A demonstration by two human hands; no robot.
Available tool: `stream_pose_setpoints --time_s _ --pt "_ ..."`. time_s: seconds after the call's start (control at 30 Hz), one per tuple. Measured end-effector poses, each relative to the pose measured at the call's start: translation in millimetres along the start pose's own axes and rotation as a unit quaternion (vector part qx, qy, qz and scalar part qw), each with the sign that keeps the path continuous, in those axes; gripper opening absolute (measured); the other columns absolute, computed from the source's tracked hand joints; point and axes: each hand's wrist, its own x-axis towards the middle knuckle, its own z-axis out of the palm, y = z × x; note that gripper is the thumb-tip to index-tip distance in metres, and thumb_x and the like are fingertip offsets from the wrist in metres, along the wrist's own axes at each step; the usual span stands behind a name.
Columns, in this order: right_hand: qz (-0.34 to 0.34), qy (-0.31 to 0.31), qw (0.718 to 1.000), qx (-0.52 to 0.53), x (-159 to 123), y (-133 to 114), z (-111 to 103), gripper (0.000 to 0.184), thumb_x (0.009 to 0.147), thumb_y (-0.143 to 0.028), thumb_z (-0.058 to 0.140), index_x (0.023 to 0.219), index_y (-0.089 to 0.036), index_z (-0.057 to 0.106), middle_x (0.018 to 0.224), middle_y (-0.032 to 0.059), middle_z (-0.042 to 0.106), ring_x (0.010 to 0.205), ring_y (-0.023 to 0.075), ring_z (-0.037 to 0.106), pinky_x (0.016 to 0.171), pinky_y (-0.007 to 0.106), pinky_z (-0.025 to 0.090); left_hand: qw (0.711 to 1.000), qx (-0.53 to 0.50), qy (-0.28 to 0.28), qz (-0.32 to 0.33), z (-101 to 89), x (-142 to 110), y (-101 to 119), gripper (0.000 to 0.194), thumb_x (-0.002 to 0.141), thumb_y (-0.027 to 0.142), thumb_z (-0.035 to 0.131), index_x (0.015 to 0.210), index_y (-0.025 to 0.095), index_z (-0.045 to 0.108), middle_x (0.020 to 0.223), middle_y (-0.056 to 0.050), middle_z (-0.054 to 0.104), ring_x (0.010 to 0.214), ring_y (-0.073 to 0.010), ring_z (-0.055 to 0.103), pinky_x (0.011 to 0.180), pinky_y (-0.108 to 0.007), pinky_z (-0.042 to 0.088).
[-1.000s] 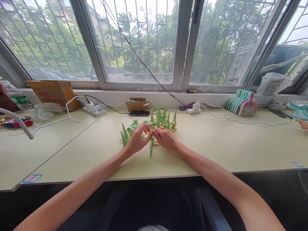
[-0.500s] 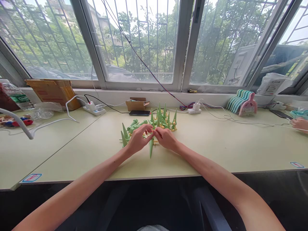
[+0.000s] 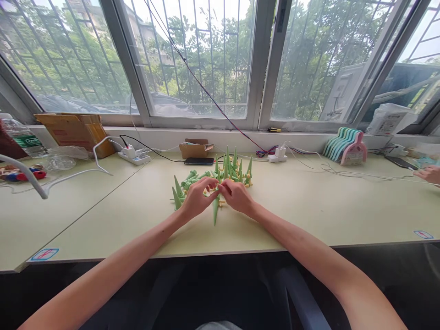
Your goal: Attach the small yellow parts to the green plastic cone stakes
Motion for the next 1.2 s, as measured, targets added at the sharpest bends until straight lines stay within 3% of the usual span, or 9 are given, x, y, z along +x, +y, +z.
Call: stream_pose_setpoints --time_s 0.23,0.5,0.63,0.77,1.2 --pt "0.008 0.038 0.999 0.005 0.3 -3.3 -1.6 0.029 0.095 -0.042 0.047 0.082 -0.018 0.057 0.056 -0.0033 0.051 0.048 0.01 0.043 0.051 0.022 0.035 1.0 0.006 -0.016 -0.012 -1.0 0.7 0.2 0.011 0.084 0.022 0.063 0.095 0.019 0.061 0.086 -0.003 0.062 0.078 -0.0157 0.06 0.071 -0.029 0.049" --pt "0.0 0.053 0.999 -0.004 -0.2 -3.1 -1.5 0.024 0.094 -0.039 0.047 0.085 -0.019 0.056 0.06 -0.0023 0.054 0.05 0.0105 0.046 0.054 0.023 0.038 0.994 0.045 -0.062 -0.071 1.9 -1.7 -6.4 0.011 0.083 0.026 0.063 0.092 0.018 0.063 0.081 -0.004 0.064 0.077 -0.0195 0.06 0.07 -0.033 0.049" --pt "0.0 0.047 0.999 -0.001 0.1 -3.1 -1.5 0.023 0.094 -0.039 0.046 0.085 -0.019 0.055 0.066 0.0001 0.058 0.053 0.0109 0.049 0.055 0.023 0.04 0.99 0.073 -0.108 -0.051 5.6 -3.9 -11.5 0.012 0.084 0.029 0.064 0.079 0.018 0.064 0.076 -0.005 0.065 0.078 -0.022 0.06 0.07 -0.035 0.047" --pt "-0.012 0.049 0.999 -0.005 0.2 -4.5 -1.7 0.02 0.093 -0.035 0.048 0.084 -0.019 0.054 0.07 0.0006 0.059 0.054 0.0103 0.049 0.055 0.023 0.04 0.987 0.087 -0.129 -0.041 8.7 -5.3 -14.8 0.012 0.085 0.028 0.063 0.078 0.018 0.066 0.073 -0.005 0.065 0.076 -0.0226 0.059 0.072 -0.037 0.047" --pt "-0.027 0.057 0.998 -0.008 0.3 -7.9 -3.1 0.014 0.089 -0.03 0.049 0.079 -0.02 0.052 0.065 -0.0007 0.055 0.052 0.0105 0.045 0.055 0.024 0.04 0.996 0.034 -0.045 -0.076 1.5 1.1 -6.7 0.013 0.088 0.02 0.051 0.076 0.019 0.056 0.073 -0.002 0.06 0.068 -0.0165 0.054 0.064 -0.03 0.043"
